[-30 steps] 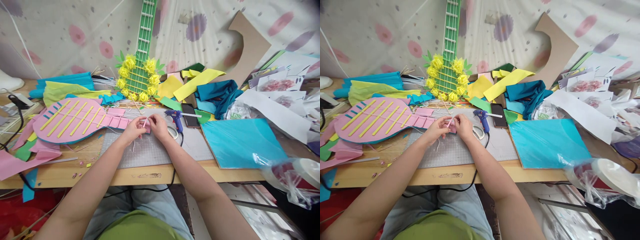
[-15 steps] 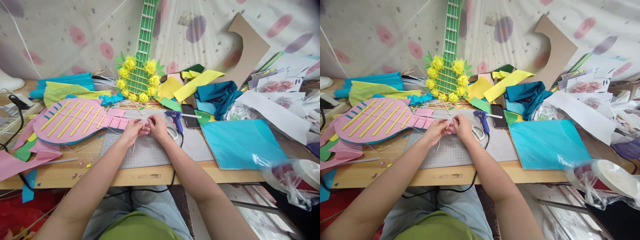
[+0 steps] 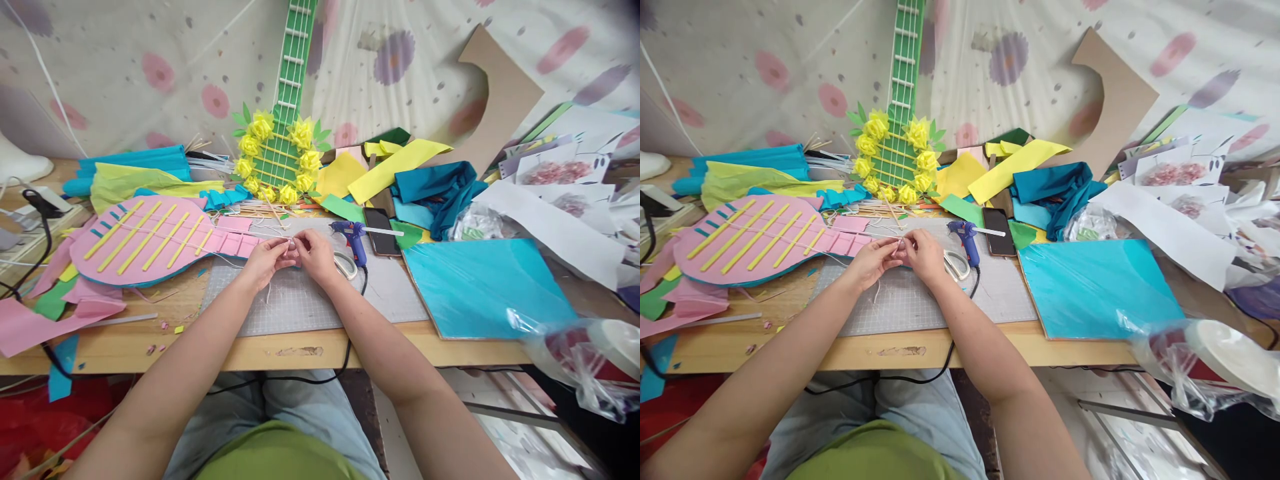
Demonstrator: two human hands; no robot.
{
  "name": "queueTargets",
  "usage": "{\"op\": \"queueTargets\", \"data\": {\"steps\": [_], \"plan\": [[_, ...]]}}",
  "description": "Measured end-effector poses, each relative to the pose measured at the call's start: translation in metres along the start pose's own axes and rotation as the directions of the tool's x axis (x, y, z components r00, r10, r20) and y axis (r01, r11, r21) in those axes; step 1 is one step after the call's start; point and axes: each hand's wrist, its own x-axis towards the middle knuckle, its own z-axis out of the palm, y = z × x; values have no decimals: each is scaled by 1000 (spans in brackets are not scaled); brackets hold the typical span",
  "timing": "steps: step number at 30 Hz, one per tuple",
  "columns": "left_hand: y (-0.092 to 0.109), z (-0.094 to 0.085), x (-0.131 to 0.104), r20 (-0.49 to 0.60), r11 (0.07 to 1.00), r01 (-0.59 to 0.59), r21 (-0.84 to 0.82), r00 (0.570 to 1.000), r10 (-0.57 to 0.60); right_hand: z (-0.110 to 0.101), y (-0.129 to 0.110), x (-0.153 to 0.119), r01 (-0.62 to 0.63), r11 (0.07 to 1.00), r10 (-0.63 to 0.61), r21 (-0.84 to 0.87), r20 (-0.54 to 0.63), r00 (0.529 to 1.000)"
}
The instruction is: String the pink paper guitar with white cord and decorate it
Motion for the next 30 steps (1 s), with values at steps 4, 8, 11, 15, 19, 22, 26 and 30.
{"op": "queueTargets", "data": {"steps": [4,8,11,15,19,22,26,30], "plan": [[0,1,0,-11,1000,-6,-8,1000,6,0,2,1,-13,1000,13,11,13,1000],[-1,1,1,-28,999,-37,-24,999,36,-1,5,1,-16,1000,16,12,29,999],[0,1,1,-37,998,-49,-33,998,48,-3,6,0,-5,1000,4,3,31,1000],[1,1,-1,-41,999,-35,-37,999,33,-6,4,0,1,1000,-1,-6,33,999],[2,2,0,-45,999,-32,-20,999,31,-9,3,0,-25,1000,25,-4,14,1000],[1,1,0,-47,999,-39,-22,998,38,-9,3,0,-34,999,34,1,18,999],[1,0,1,-46,999,-37,-34,998,36,-10,5,0,-55,998,55,6,-7,998],[1,1,0,-45,999,-28,-30,999,27,-11,5,0,-77,997,78,28,-42,996]]}}
